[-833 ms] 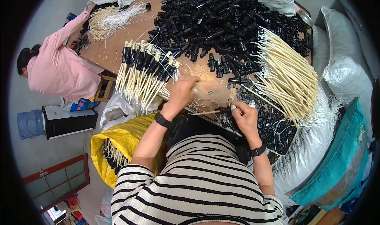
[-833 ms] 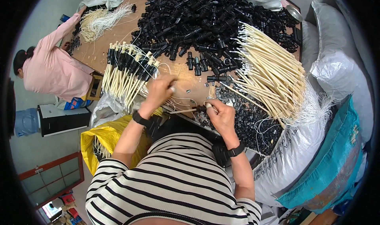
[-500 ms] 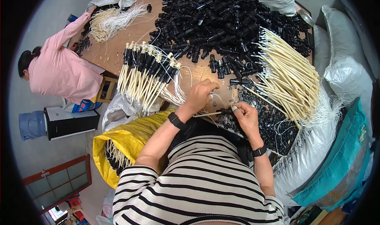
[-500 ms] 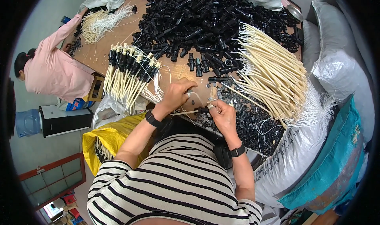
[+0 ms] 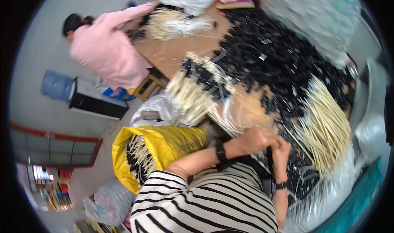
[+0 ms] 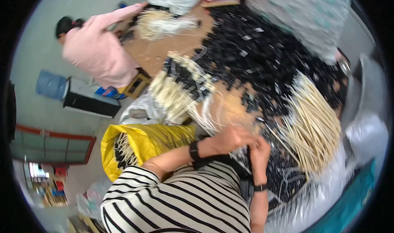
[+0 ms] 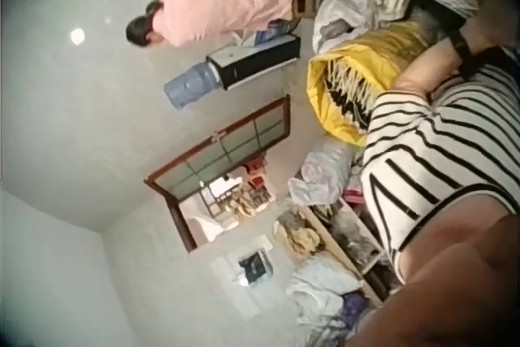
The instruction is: The person assembles components by hand, picking up a black plastic connector and a white tube, fitting them together, and then threading a white cord through the assembly. The finished pieces are placed onto a growing pile on the table.
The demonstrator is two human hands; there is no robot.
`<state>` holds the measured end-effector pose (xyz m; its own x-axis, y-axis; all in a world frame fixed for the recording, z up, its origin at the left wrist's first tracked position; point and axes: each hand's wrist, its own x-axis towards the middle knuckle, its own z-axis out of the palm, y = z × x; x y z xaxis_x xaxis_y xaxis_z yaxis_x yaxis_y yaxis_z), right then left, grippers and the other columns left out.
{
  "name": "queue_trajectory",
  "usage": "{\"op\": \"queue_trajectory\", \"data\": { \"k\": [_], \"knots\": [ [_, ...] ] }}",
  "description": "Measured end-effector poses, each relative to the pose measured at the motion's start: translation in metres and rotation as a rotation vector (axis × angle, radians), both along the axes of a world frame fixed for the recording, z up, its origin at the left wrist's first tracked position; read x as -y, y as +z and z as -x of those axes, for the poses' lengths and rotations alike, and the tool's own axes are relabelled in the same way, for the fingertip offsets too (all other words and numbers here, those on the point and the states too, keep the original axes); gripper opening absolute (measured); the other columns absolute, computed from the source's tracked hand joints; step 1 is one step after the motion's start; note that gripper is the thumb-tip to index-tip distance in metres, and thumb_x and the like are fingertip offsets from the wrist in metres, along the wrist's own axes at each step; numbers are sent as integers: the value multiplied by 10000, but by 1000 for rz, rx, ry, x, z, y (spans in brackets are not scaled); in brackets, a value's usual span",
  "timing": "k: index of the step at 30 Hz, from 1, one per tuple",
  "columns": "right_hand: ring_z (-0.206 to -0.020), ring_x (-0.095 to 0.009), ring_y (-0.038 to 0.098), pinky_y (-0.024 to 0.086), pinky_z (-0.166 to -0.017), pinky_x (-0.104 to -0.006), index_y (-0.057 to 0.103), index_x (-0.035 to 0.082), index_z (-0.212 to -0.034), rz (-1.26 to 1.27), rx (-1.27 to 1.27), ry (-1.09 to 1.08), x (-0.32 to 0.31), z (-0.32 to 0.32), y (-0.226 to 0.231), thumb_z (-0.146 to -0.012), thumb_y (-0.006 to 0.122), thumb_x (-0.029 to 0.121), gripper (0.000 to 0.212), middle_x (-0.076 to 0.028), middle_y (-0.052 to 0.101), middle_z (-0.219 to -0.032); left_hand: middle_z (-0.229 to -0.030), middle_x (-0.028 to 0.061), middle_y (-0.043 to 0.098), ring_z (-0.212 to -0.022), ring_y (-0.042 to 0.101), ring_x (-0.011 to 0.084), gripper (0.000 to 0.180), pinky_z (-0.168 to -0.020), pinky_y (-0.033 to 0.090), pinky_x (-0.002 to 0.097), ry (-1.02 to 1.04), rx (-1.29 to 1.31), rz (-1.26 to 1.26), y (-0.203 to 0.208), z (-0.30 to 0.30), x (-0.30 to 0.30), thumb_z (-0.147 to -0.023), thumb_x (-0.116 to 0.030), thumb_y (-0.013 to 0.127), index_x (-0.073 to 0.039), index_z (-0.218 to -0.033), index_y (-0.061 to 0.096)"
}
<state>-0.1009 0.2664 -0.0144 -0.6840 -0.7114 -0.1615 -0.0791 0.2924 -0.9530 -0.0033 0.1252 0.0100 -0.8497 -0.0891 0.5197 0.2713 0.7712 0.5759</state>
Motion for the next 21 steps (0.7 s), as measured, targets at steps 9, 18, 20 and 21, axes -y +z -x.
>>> {"op": "queue_trajectory", "data": {
  "k": [9,18,20,21],
  "knots": [
    [-528,-121,481,371,-493,-274,652,-11,-909,17,-346,-101,3,-13,1,-874,604,53,87,-29,540,-620,-709,102,671,-629,657,210,309,-581,501,317,413,219,-628,11,-7,-10,-648,28,631,-48,-939,698],
    [-619,-336,627,481,-543,-384,658,38,-990,24,-895,-3,-7,-20,21,-887,601,109,137,-153,665,-806,-696,99,665,-636,656,204,210,-582,501,320,356,197,-684,1,-2,-12,-629,12,628,-33,-822,697],
    [-604,-336,620,465,-522,-386,663,44,-978,40,-882,-19,-5,-20,20,-874,604,110,136,-160,656,-785,-770,77,671,-697,656,192,209,-625,510,303,334,202,-574,-1,-1,-9,-650,-11,665,-68,-848,703],
    [-571,-333,605,446,-502,-390,671,56,-977,51,-889,17,-3,-19,24,-865,600,104,141,-162,639,-746,-778,69,675,-707,654,195,200,-642,510,307,380,192,-531,-7,-3,-9,-660,-21,669,-77,-848,703]
  ]
}}
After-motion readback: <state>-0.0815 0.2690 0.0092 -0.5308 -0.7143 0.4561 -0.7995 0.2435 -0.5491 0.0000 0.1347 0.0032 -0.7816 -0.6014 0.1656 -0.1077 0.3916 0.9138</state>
